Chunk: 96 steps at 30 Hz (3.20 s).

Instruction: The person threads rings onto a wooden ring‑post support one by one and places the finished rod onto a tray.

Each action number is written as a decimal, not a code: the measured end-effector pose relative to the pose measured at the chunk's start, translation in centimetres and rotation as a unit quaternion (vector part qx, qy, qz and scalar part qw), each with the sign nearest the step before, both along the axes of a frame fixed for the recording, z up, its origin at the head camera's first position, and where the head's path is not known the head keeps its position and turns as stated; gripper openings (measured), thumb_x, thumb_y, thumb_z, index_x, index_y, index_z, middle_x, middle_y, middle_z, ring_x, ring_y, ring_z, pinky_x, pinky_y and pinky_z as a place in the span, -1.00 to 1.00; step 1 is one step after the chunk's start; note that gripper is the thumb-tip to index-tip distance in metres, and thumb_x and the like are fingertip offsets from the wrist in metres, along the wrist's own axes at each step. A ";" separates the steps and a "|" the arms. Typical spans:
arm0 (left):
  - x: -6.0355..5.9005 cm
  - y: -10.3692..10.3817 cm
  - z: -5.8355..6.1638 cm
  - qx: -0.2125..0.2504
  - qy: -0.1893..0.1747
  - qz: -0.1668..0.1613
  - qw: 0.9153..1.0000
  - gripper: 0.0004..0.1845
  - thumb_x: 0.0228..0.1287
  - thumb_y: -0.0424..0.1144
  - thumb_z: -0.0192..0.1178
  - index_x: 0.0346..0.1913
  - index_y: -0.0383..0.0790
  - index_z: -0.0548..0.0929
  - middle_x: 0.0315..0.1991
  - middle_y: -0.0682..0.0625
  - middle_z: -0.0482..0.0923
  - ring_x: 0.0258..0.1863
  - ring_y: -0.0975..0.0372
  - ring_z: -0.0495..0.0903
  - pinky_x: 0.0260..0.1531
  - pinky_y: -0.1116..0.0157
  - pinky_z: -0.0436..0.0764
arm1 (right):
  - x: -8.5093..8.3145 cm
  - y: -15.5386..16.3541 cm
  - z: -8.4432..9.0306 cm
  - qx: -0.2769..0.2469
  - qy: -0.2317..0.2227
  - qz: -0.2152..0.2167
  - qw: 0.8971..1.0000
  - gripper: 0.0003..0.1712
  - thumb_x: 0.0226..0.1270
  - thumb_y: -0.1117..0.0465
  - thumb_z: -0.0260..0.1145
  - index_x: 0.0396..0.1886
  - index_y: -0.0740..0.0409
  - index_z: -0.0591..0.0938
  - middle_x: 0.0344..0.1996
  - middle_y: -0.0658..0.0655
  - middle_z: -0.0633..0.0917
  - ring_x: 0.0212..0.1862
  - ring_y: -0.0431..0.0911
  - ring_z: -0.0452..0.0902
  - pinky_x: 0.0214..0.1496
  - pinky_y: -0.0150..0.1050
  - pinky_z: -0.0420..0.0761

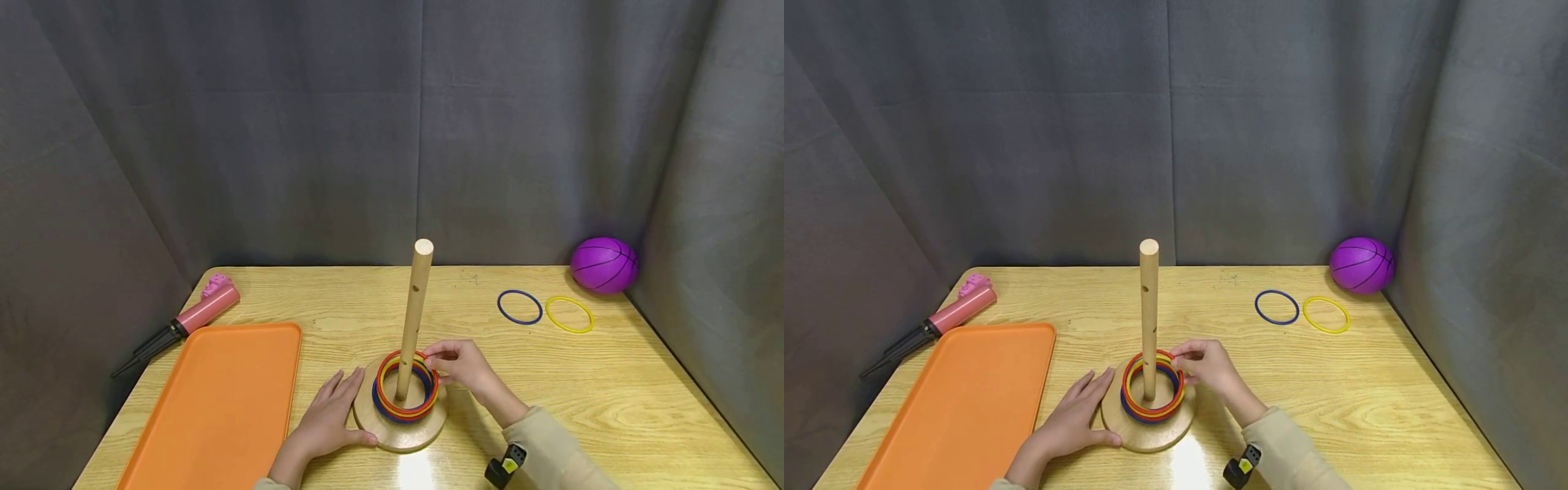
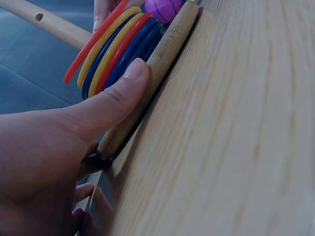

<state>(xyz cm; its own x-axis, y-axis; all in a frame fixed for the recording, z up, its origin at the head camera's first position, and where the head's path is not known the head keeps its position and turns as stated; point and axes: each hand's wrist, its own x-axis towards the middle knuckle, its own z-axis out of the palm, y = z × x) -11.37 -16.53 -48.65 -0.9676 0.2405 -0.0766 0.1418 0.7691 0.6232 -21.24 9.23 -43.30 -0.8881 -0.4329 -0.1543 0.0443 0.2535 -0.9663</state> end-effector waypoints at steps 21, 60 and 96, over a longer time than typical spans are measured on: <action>-0.1 0.0 -0.1 -0.004 0.002 0.000 1.000 0.27 -0.19 0.30 0.40 0.54 -0.19 0.02 0.55 -0.13 0.03 0.52 -0.18 -0.09 0.34 -0.35 0.08 | -0.4 -0.6 -1.8 0.093 0.104 -0.039 0.989 -0.87 0.19 0.39 0.37 -0.27 0.37 0.71 -0.40 0.23 0.75 -0.44 -0.29 0.56 -0.50 -0.33 0.65; 0.0 0.0 0.0 -0.006 0.010 -0.004 1.000 0.26 -0.18 0.30 0.40 0.53 -0.21 0.03 0.54 -0.15 0.04 0.52 -0.18 -0.07 0.37 -0.32 0.06 | -9.7 9.2 -0.2 0.158 0.175 -0.190 0.953 -0.70 0.39 0.30 0.23 -0.01 0.43 0.63 -0.17 0.39 0.69 -0.34 -0.23 0.62 -0.34 -0.42 0.70; -0.1 0.0 0.1 -0.008 0.009 -0.005 1.000 0.27 -0.19 0.31 0.39 0.54 -0.20 0.03 0.54 -0.13 0.04 0.52 -0.18 -0.08 0.37 -0.31 0.06 | -13.9 16.4 -4.9 0.336 0.169 -0.095 0.922 -0.04 0.27 0.20 0.34 0.39 0.67 0.03 0.31 0.68 0.17 0.37 0.50 0.05 0.44 0.28 0.14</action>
<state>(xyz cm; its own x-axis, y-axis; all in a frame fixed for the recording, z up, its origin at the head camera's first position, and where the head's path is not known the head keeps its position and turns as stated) -11.46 -16.49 -48.56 -0.9666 0.2482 -0.0638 0.1597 0.7780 0.6076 -35.16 25.61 -48.17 -0.9847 -0.1717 -0.0306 -0.1252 0.8180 -0.5615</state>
